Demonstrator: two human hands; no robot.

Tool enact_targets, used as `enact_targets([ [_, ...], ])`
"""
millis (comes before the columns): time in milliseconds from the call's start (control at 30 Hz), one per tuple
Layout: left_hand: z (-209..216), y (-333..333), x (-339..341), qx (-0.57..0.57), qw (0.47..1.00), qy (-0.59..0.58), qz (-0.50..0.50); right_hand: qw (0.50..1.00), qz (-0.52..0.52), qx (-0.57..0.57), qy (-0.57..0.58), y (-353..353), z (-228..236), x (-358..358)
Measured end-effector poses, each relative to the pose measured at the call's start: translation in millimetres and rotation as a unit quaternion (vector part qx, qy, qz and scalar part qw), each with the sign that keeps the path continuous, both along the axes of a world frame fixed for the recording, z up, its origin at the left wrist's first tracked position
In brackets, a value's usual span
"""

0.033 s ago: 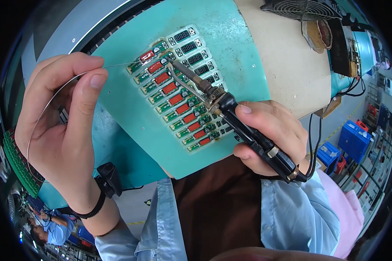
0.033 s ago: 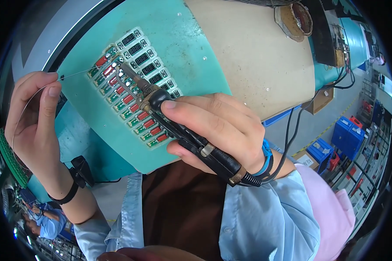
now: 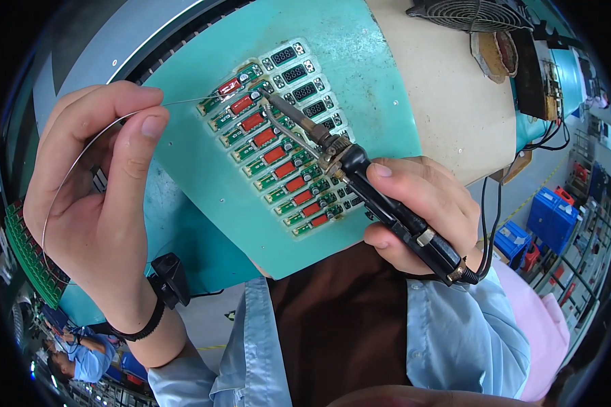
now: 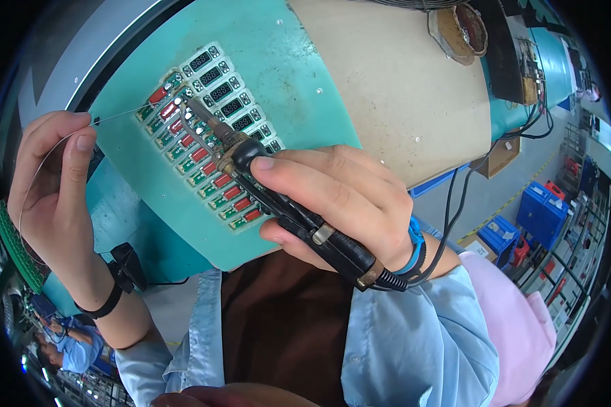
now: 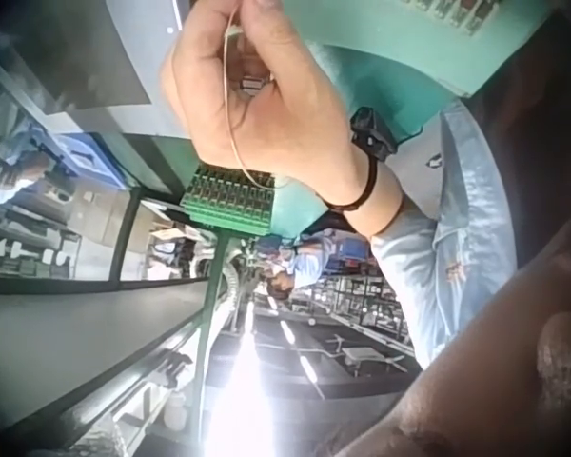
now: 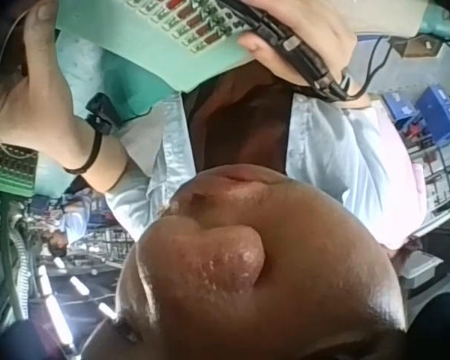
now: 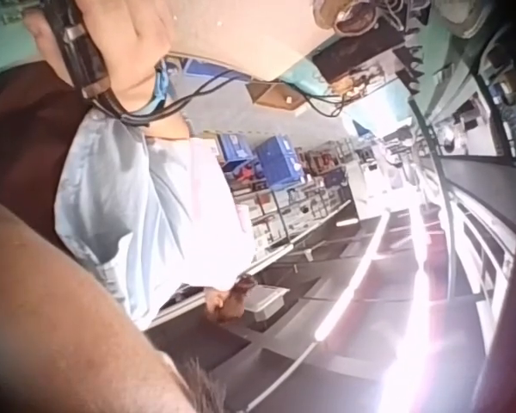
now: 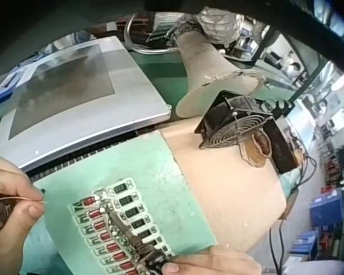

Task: Soldering electronic components onto a printed circuit board using a soldering iron.

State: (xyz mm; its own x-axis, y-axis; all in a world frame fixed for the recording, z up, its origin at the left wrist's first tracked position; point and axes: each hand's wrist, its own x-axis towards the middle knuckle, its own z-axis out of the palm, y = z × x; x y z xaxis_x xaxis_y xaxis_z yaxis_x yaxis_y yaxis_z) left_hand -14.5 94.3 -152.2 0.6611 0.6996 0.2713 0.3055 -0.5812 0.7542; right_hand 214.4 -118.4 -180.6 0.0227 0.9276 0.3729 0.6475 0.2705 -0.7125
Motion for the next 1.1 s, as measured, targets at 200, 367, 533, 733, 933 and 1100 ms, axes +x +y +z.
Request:
enact_targets([
  [200, -1.1, 1.1, 2.0, -0.010, 1.000, 0.003, -0.001, 1.000, -0.002, 0.000, 0.001, 1.1, 1.6, -0.6],
  [367, 0.5, 0.1, 4.5, 0.007, 1.000, 0.025, -0.004, 1.000, -0.004, -0.013, -0.001, 1.0, 4.9, -1.0],
  [533, 0.1, 1.1, 5.6, 0.021, 0.999, 0.023, -0.011, 1.000, 0.002, -0.018, 0.003, 1.6, 7.6, -0.2],
  [733, 2.1, 2.0, 2.7, 0.042, 0.999, 0.019, -0.018, 1.000, -0.006, -0.017, -0.003, -3.1, 9.9, -1.0],
  [933, 0.1, -5.1, -4.7, 0.034, 0.999, 0.000, 0.002, 1.000, -0.010, -0.012, -0.015, -11.2, 11.2, -1.4],
  [1100, 3.3, -10.3, -1.2, 0.002, 1.000, 0.013, -0.002, 1.000, -0.012, -0.008, -0.011, -13.6, 9.0, -3.3],
])
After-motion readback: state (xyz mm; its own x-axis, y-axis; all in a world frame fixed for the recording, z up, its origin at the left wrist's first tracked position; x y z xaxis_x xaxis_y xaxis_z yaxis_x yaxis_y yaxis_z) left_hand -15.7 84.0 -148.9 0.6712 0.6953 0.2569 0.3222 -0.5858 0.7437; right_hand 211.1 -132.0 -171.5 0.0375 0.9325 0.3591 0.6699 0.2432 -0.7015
